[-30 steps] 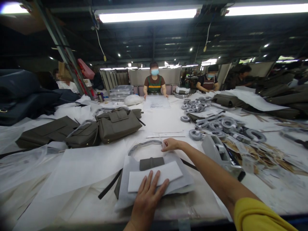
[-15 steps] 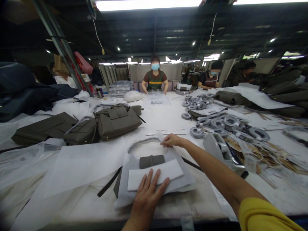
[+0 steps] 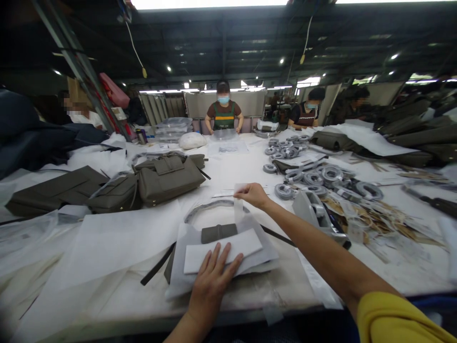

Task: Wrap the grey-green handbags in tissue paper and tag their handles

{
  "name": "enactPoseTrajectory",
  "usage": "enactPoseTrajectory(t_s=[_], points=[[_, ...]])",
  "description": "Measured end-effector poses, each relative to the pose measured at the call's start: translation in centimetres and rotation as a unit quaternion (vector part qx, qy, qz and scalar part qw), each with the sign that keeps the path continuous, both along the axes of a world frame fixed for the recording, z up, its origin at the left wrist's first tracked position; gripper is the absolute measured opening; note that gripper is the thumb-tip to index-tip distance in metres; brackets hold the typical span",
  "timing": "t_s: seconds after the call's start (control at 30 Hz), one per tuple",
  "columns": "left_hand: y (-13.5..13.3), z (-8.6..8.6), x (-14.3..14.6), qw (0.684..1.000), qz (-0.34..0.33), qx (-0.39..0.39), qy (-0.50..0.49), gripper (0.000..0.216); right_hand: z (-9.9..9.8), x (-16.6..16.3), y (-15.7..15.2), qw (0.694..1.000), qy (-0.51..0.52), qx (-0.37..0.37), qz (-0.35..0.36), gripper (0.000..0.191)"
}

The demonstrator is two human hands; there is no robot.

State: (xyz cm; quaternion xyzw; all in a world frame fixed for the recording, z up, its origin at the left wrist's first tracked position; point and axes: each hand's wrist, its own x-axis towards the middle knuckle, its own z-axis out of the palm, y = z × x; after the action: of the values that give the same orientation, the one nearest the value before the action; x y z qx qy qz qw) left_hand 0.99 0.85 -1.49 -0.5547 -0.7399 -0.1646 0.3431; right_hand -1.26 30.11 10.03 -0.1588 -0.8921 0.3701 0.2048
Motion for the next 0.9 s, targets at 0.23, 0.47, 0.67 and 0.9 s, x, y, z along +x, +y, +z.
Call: enactPoseTrajectory(t_s=[0.23, 0.47, 0.67, 0.9], points=[[-0.4, 0.9, 0.2, 1.000, -0.005, -0.026, -0.017, 0.052, 3.0, 4.0, -3.1, 0.997, 0.002, 0.062, 0.055, 0.022], [-0.6, 1.7, 0.2, 0.997, -0.015, -0.062, -0.034, 0.059, -0.3, 13.3, -7.5, 0.972, -0.102, 0.127, 0.167, 0.063], [-0.5, 1.6, 0.2, 0.996, -0.008, -0.079, -0.045, 0.060, -6.3, 16.9, -9.3, 0.958, -0.020, 0.215, 0.186, 0.080], [-0.5, 2.2, 0.6, 0.990, -0.003, -0.135, -0.025, 0.058, -9.5, 17.3, -9.0, 0.948, 0.054, 0.256, 0.179, 0.072]])
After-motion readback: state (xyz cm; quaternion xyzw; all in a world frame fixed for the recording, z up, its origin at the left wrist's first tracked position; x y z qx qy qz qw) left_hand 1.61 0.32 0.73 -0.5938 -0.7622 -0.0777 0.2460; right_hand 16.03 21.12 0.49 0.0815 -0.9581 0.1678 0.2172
